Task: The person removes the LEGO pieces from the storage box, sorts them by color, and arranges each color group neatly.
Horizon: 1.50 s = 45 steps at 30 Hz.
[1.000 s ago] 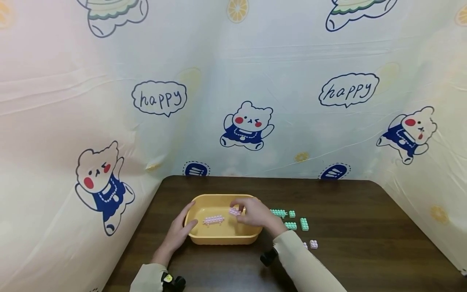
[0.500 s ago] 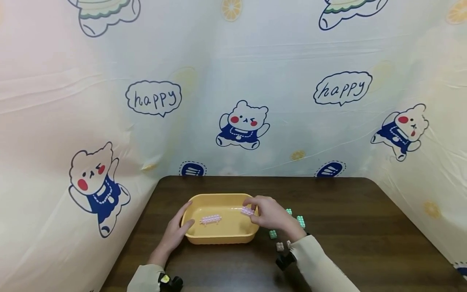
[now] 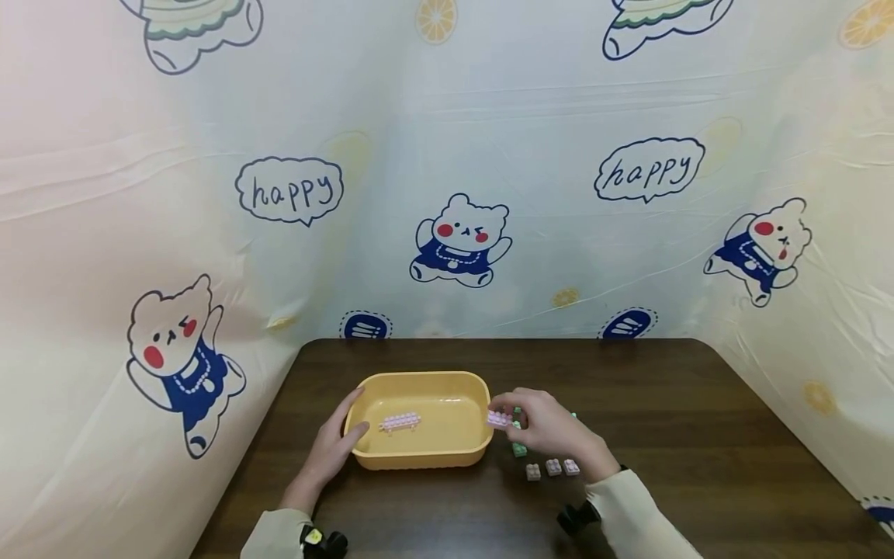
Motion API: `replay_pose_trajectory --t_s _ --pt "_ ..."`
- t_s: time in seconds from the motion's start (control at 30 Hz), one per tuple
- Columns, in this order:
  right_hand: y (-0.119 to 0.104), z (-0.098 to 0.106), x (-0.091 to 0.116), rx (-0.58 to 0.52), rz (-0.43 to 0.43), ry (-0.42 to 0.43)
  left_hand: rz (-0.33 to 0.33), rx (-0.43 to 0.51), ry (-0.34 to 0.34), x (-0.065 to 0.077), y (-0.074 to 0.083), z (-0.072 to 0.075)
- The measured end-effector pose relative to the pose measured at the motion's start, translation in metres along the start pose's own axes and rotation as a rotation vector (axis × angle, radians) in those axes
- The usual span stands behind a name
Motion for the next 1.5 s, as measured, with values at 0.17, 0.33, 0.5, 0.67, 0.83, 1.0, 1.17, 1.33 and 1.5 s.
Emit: replay_pose_trajectory --t_s 0.17,0.33,0.5,0.67,0.83,1.0,1.17,1.33,1.5 --pt "0.010 -0.003 0.013 0.007 -0.003 -0.001 -0.016 0.000 0.011 0.002 0.001 0.002" --pt "0.020 -0.009 0.025 -0.029 -0.030 -0.019 -0.002 0.026 -0.001 0.003 -0.001 0.000" --pt "0.025 -0.015 0.037 -0.031 -0.043 -0.023 0.001 0.032 -0.003 0.005 -0.002 -0.001" --pt "0.028 -0.020 0.045 -0.021 -0.024 -0.012 -0.003 0.007 0.005 0.004 0.000 0.000" --pt "0.028 -0.028 0.051 -0.003 0.001 -0.015 -0.002 -0.005 0.005 0.004 0.001 0.000" --pt "0.030 -0.035 0.057 0.039 0.003 -0.042 0.011 -0.007 -0.002 0.003 0.001 -0.002" --pt "0.032 -0.039 0.063 0.063 -0.016 -0.072 0.021 0.024 -0.017 0.004 0.018 0.000" --pt "0.031 -0.042 0.071 0.076 -0.017 -0.078 0.032 0.013 -0.029 0.008 0.041 0.003" --pt "0.026 -0.046 0.079 0.101 0.008 -0.081 0.035 0.010 -0.027 0.011 0.047 0.004"
Point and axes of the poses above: each hand's wrist, its own x-axis away from the middle knuckle, its own z-axis out of the back of the hand, y = z × x, the point moved 9 cm from there along -x, towards the middle knuckle, and after that the axes turned 9 degrees about -y, right-handed, at the moved point
